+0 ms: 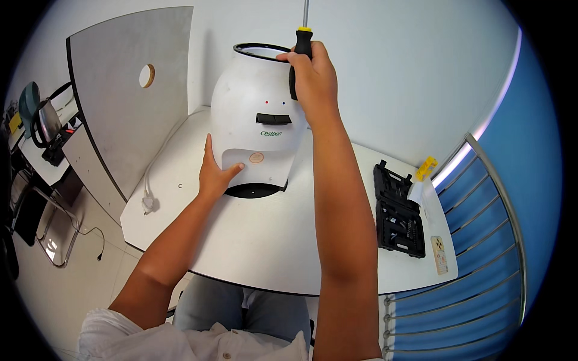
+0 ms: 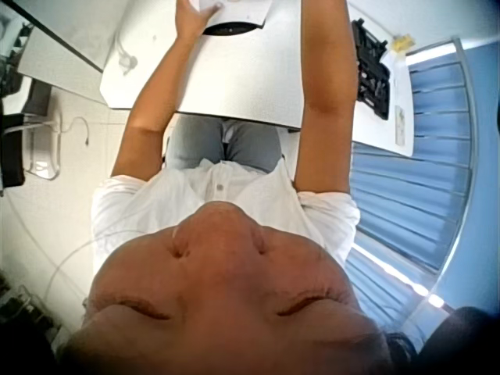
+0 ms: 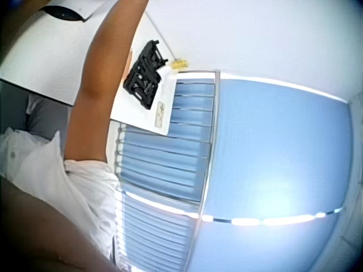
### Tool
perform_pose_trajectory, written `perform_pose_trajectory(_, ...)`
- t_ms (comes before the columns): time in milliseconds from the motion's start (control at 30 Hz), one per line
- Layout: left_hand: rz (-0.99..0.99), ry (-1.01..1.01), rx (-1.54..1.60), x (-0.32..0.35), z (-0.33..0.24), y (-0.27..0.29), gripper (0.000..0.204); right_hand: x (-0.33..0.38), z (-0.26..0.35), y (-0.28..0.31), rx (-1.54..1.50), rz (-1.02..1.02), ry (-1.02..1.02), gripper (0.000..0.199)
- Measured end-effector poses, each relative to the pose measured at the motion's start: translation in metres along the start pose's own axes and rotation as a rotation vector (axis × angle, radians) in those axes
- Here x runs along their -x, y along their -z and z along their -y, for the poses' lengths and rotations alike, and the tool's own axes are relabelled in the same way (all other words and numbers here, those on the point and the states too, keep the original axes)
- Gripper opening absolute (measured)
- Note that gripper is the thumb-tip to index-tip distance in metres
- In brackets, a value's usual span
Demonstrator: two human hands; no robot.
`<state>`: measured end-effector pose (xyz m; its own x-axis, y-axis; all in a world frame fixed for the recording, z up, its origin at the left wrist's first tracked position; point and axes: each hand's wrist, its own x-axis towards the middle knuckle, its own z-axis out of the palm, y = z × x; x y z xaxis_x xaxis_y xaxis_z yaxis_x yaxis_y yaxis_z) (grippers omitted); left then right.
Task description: The person removes a teal fan from the desk and then uses a screwdriver to unscrew and detach the front ring of a white Cestbon appliance. The person places the removed ring on the desk.
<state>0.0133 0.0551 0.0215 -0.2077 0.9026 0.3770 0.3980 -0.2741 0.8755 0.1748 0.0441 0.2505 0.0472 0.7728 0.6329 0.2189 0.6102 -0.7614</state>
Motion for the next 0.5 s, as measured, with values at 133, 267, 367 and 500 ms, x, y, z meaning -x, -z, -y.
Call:
perform_pose_trajectory(133, -0.016, -0.004, -0.006, 0.005, -0.007, -0.002, 0.106, 0.006, -0.007, -0.008, -0.003, -0.099, 0.132, 0.014)
perform_pose_trajectory(267, -0.057, -0.079, -0.035, 0.007, -0.002, -0.003, 0.100, 0.018, -0.004, -0.014, -0.088, -0.239, 0.212, 0.012)
perform_pose_trajectory(367, -0.084, -0.125, -0.063, 0.010, -0.005, -0.005, 0.096, 0.033, 0.000, -0.014, -0.286, -0.252, 0.245, 0.013)
perform_pose_trajectory(500, -0.191, -0.183, -0.089, 0.003, 0.000, -0.008, 0.093, 0.054, -0.001, -0.023, -0.410, -0.238, 0.329, 0.021)
